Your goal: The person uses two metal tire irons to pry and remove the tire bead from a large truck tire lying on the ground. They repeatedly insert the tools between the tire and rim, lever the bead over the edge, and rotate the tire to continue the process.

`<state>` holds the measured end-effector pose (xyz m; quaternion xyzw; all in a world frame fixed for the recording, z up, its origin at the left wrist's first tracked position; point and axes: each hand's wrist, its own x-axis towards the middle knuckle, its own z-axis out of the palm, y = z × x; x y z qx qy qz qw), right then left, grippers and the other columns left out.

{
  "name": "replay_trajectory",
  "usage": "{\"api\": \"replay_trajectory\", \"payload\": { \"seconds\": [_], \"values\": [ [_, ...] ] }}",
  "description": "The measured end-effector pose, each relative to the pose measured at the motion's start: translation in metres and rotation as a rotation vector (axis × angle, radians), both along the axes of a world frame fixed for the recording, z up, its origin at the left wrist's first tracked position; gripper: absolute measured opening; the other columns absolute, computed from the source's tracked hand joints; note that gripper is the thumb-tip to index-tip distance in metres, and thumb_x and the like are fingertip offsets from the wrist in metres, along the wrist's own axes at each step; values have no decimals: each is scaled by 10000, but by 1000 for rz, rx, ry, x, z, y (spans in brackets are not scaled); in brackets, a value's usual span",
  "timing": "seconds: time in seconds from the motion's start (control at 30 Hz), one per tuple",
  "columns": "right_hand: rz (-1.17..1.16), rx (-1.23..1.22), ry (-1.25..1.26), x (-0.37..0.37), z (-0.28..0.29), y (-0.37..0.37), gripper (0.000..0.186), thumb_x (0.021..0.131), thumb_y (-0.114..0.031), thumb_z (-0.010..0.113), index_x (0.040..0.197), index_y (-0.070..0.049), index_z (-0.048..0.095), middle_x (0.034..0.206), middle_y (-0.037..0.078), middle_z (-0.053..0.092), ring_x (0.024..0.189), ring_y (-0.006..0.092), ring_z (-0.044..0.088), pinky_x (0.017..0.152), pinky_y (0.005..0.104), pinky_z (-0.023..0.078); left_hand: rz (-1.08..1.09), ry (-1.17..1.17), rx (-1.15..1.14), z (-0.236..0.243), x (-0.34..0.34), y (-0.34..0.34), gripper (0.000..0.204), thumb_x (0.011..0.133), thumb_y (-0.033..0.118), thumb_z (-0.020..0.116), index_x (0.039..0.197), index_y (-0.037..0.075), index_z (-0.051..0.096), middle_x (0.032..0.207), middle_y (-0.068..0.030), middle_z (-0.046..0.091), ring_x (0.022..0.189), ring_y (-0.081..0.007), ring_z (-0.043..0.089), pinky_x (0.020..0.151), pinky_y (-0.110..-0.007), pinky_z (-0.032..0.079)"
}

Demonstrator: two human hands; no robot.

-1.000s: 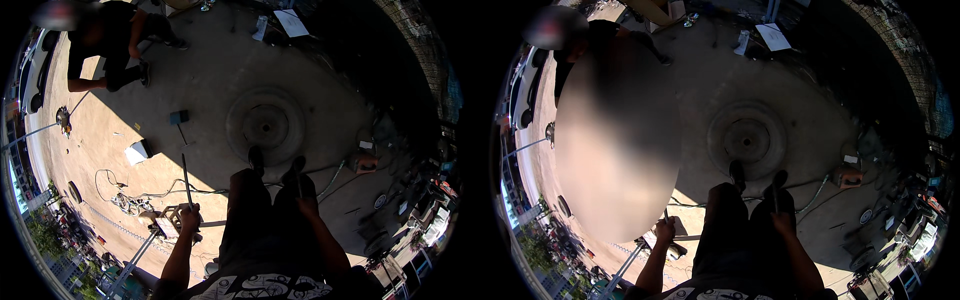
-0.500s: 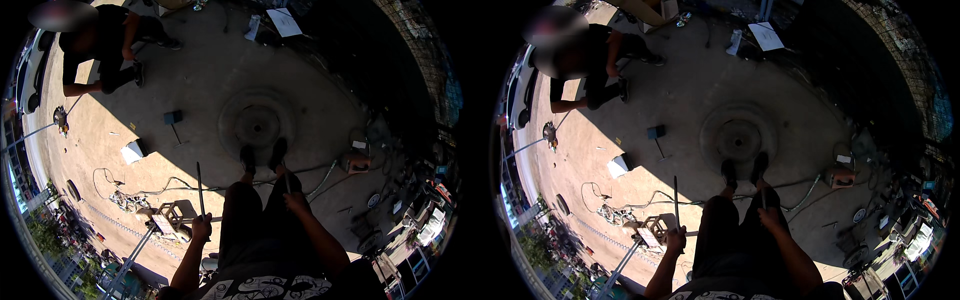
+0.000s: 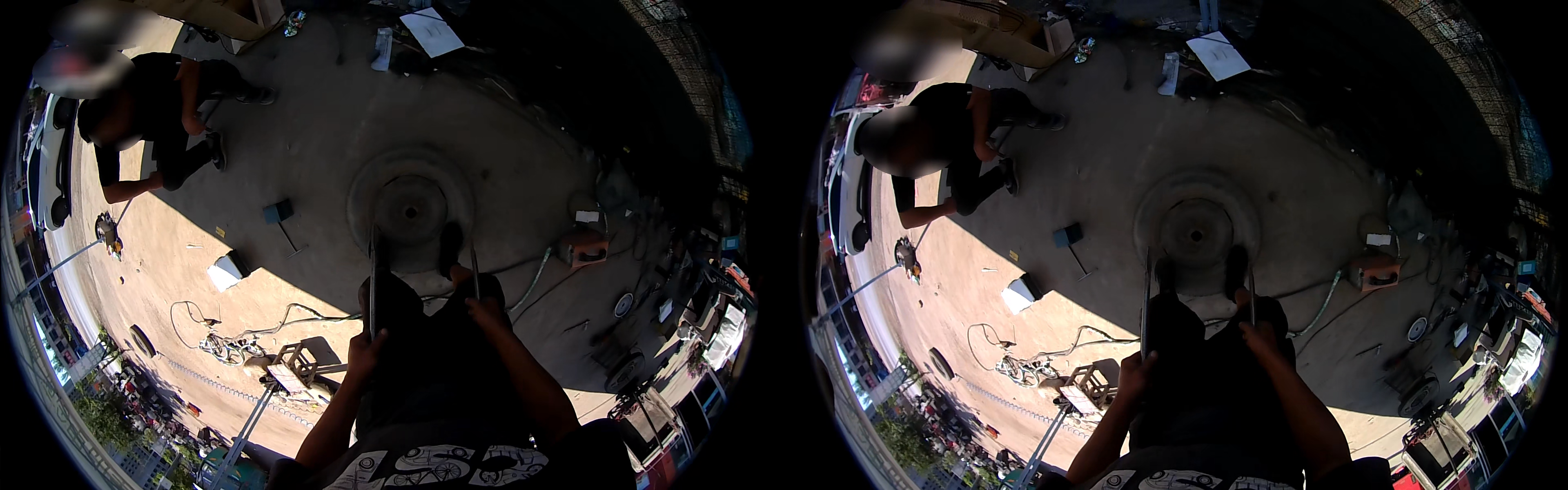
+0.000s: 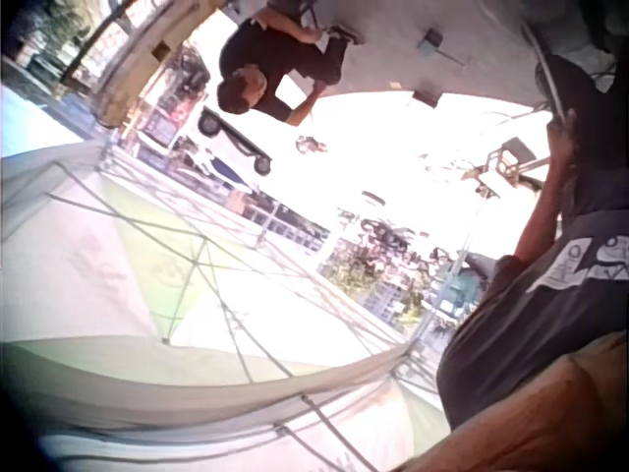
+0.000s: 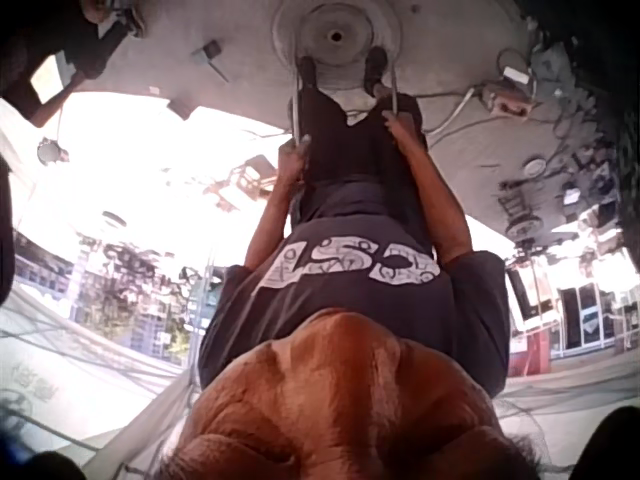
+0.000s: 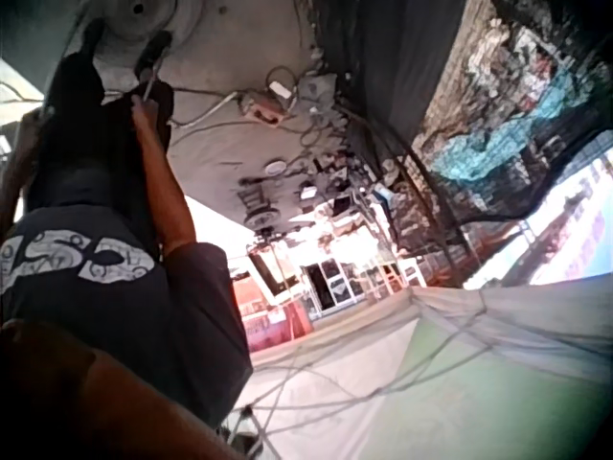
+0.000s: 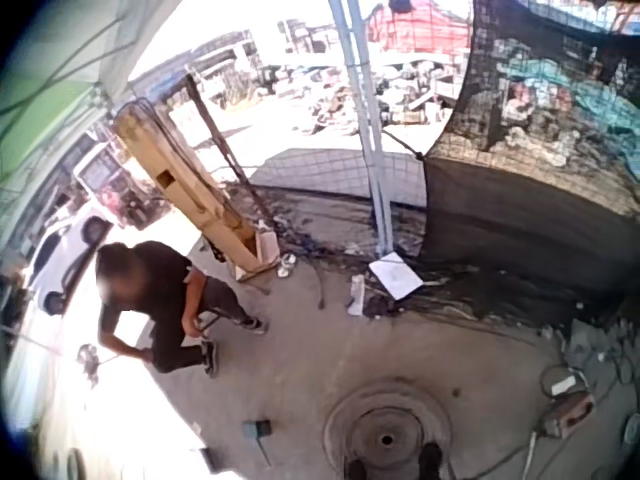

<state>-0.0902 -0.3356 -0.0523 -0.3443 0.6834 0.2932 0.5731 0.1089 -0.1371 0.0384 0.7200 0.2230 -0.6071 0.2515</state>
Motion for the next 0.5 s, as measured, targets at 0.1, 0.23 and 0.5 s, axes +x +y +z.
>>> {"api": "replay_trajectory", "payload": {
  "seconds": [0.1, 0.23, 0.5],
  "values": [
    [-113, 14, 3, 20, 1, 14, 255, 804, -306, 618, 714, -76, 552, 582, -8, 506, 462, 104, 451, 408, 283, 330, -66, 19, -40, -7, 21, 2, 371, 872, 378, 612, 824, 10, 621, 549, 8, 498, 477, -72, 437, 447, -264, 345],
    [-277, 29, 7, 43, -7, 55, 245, 799, -296, 635, 762, -62, 575, 615, 1, 520, 482, 107, 472, 415, 276, 343, -192, -2, -106, -34, 60, 25, 368, 863, 376, 622, 816, 11, 614, 568, -10, 523, 507, -99, 481, 472, -293, 385],
    [-511, 69, 91, 109, -24, 162, 242, 786, -283, 671, 842, -55, 612, 633, 23, 545, 493, 122, 511, 436, 275, 405, -393, -42, -39, -55, 163, 67, 363, 884, 329, 572, 761, -12, 597, 557, -18, 534, 506, -94, 486, 466, -299, 381]
  ]
}}
